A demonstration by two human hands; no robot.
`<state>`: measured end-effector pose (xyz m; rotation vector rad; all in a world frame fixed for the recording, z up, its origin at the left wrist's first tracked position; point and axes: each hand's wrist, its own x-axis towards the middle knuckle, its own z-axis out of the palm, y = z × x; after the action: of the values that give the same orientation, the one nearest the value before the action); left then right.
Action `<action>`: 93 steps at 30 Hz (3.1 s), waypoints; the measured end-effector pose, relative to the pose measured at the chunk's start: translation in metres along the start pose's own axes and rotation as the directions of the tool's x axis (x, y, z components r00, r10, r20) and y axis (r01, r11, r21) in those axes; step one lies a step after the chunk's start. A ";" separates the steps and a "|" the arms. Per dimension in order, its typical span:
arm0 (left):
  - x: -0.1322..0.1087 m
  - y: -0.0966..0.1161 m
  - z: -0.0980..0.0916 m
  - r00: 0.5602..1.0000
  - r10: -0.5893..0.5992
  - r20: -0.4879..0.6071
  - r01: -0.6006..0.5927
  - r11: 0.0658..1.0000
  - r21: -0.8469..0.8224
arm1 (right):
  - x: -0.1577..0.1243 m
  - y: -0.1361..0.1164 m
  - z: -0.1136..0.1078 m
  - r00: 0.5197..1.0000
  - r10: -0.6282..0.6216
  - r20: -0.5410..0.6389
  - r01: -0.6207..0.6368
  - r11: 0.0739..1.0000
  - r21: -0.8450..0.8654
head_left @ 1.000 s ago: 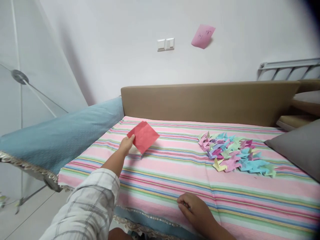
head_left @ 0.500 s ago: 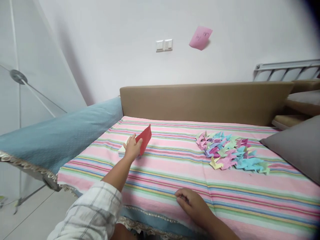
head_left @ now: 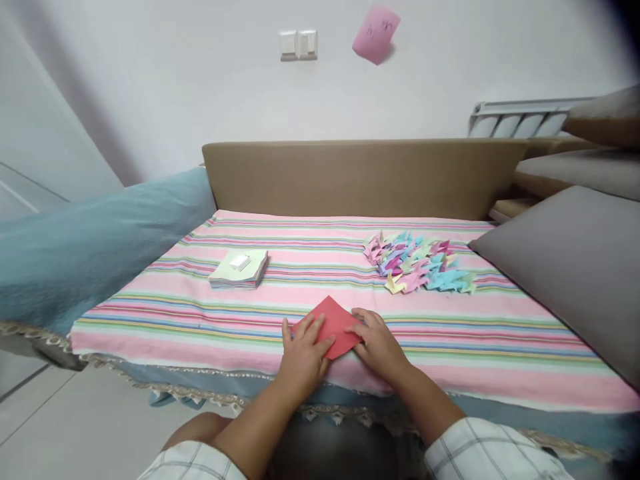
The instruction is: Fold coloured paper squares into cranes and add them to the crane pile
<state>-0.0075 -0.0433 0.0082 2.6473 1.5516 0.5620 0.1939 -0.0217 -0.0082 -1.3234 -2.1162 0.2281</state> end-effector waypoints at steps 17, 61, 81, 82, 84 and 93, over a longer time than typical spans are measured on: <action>0.010 -0.066 0.002 0.988 -0.126 -0.095 0.110 0.981 -0.157 | -0.006 0.034 -0.007 0.970 0.208 0.124 -0.222 0.969 0.111; 0.015 -0.076 -0.006 0.957 -0.288 -0.041 0.280 0.950 -0.137 | 0.006 0.027 -0.004 0.954 0.291 0.074 -0.294 0.955 0.030; 0.015 -0.072 -0.006 0.953 -0.290 -0.082 0.274 0.947 -0.166 | 0.009 0.023 -0.003 0.945 0.323 0.057 -0.322 0.946 -0.036; 0.015 -0.073 -0.006 0.955 -0.283 -0.086 0.266 0.948 -0.174 | 0.009 0.024 -0.002 0.945 0.321 0.056 -0.320 0.947 -0.034; 0.015 -0.076 -0.008 0.957 -0.277 -0.090 0.257 0.948 -0.189 | 0.008 0.025 -0.001 0.947 0.317 0.057 -0.316 0.948 -0.035; 0.005 -0.041 -0.004 0.923 -0.018 -0.384 0.060 0.994 0.097 | 0.010 0.024 0.001 0.945 0.325 0.042 -0.322 0.945 -0.054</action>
<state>-0.0412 -0.0193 0.0051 2.6943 1.7669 1.0803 0.2089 -0.0015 -0.0157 -1.7081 -1.9437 0.3531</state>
